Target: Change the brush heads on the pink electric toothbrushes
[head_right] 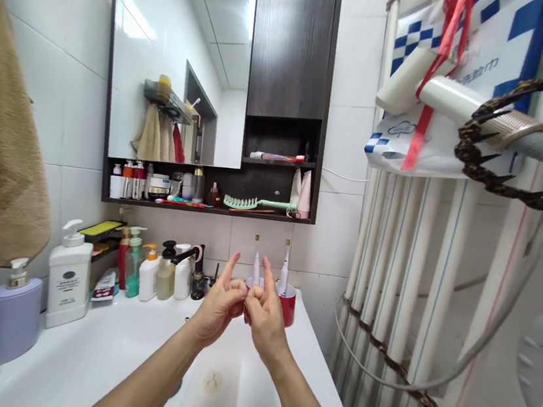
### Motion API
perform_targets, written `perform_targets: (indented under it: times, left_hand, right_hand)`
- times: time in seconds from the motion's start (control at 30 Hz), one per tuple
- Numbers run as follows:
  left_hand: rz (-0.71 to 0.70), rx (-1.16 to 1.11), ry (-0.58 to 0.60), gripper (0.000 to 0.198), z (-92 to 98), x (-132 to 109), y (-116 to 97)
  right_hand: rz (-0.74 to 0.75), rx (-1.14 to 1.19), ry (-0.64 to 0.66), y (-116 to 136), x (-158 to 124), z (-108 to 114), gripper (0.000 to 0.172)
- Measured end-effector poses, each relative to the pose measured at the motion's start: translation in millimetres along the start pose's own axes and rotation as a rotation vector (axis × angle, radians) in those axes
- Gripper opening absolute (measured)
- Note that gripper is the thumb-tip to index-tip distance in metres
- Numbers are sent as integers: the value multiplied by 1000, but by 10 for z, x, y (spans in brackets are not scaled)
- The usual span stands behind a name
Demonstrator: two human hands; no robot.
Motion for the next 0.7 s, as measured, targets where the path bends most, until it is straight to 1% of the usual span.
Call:
perform_targets:
  times: [0.07, 0.1, 0.13, 0.17, 0.2, 0.23, 0.27, 0.3, 0.37, 0.43, 0.47, 0.53, 0.6, 0.63, 0.7]
  left_hand:
    - [2, -38, -45, 66, 80, -3, 26]
    - [10, -63, -77, 56, 128, 1, 40]
    - [20, -86, -108, 42, 173, 7, 53]
    - [39, -109, -131, 33, 210, 13, 71]
    - [67, -130, -142, 36, 234, 19, 97]
    - [103, -145, -141, 45, 246, 24, 132]
    - [145, -155, -131, 51, 251, 26, 175]
    - [189, -162, -122, 54, 257, 24, 224]
    - [253, -154, -112, 58, 283, 20, 316]
    - [280, -119, -116, 59, 331, 22, 390]
    - [290, -98, -126, 59, 367, 20, 430]
    - [316, -53, -168, 59, 478, -5, 532]
    - [369, -8, -242, 58, 655, -86, 696]
    - [405, 9, -285, 58, 765, -152, 803]
    - [487, 28, -368, 55, 1008, -322, 1049]
  right_hand:
    - [-10, 11, -32, -59, -9, 41, 60]
    - [-18, 21, -56, -90, -3, 70, 54]
    - [-26, 33, -89, -119, 7, 106, 43]
    - [-36, 39, -124, -150, 19, 142, 29]
    - [-46, 38, -155, -184, 29, 171, 21]
    - [-61, 26, -172, -227, 38, 183, 26]
    - [-84, 6, -173, -281, 41, 176, 35]
    - [-111, -18, -165, -347, 39, 155, 41]
    - [-173, -65, -118, -500, 19, 79, 45]
    - [-217, -124, -81, -648, 4, 27, 45]
    - [-225, -185, -74, -711, 14, 31, 45]
    - [-210, -464, -90, -795, 92, 128, 45]
    - [-168, -830, -152, -834, 243, 324, 45]
    - [-154, -965, -195, -857, 333, 446, 43]
    - [-158, -1086, -276, -944, 503, 714, 29]
Point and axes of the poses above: each hand's wrist, its own x-axis towards the middle knuckle, its own z-axis out of the back of the hand, y = z × x, the point moved 9 cm from there along x, towards the middle knuckle, and after that the axes turned 9 degrees about -x, right-handed, at the moved point
